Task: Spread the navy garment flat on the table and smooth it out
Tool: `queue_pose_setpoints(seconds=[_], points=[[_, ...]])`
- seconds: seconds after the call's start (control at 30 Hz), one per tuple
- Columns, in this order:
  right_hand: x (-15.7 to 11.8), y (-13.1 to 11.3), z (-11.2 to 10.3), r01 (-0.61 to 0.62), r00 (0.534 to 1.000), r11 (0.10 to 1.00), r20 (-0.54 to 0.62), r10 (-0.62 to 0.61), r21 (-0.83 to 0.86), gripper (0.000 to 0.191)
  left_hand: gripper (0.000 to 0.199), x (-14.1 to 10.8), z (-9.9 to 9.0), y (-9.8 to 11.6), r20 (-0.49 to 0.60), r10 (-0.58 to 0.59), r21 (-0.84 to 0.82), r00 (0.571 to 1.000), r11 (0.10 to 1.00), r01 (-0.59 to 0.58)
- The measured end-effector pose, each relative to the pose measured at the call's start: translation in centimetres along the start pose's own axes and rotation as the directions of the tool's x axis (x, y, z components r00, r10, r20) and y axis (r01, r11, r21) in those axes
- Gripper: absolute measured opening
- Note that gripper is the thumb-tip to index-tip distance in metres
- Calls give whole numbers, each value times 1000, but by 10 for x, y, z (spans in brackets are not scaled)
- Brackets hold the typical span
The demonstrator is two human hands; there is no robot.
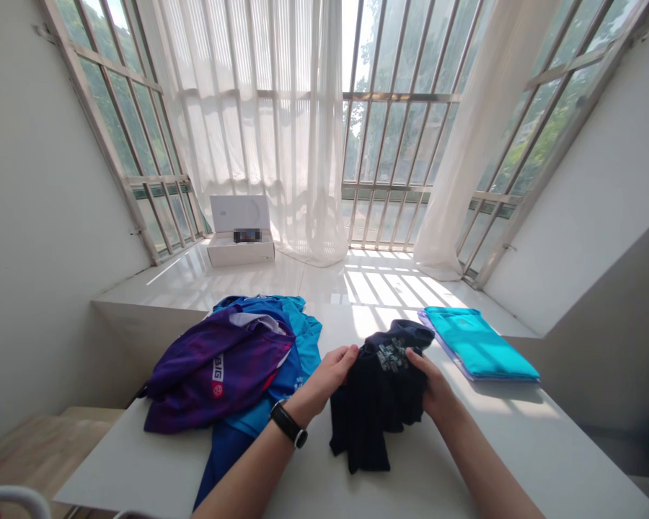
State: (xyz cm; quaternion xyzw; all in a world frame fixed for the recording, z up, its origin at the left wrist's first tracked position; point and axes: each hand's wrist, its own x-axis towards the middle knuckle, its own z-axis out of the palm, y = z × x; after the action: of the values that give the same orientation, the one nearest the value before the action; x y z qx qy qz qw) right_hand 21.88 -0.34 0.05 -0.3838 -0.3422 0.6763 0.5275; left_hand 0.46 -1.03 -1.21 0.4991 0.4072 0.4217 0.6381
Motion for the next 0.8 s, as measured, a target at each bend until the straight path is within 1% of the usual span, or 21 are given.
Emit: queue_pose_setpoints(seconds=[0.13,0.2,0.33,0.43,0.53,0.67,0.73,0.8], points=[[-3,3,-5,-38,994,999,104,40,-22,39,65,-4,2,-2,37,-82,36,996,996,81],[-3,4,-10,-52,988,998,144,55,-25,38,63,-8,3,1,88,-100,10,991,995,99],[-3,6,-18,-66,978,997,196,73,-43,40,55,-16,8,11,235,-47,-122,971,989,77],[-3,7,-20,-81,969,994,227,95,-69,43,57,-20,14,15,260,-36,-161,965,984,80],[-3,6,-19,-96,968,992,222,113,-84,42,56,-21,16,15,242,-69,-135,968,985,104],[-5,3,-14,-116,975,991,180,127,-70,39,44,-20,15,15,231,-67,-107,971,990,94],[-7,0,-12,-116,978,992,168,123,-49,39,36,-20,12,15,242,-53,-122,969,989,85],[-8,-4,-11,-100,983,995,149,102,-22,38,30,-19,8,15,257,-40,-184,966,979,89]])
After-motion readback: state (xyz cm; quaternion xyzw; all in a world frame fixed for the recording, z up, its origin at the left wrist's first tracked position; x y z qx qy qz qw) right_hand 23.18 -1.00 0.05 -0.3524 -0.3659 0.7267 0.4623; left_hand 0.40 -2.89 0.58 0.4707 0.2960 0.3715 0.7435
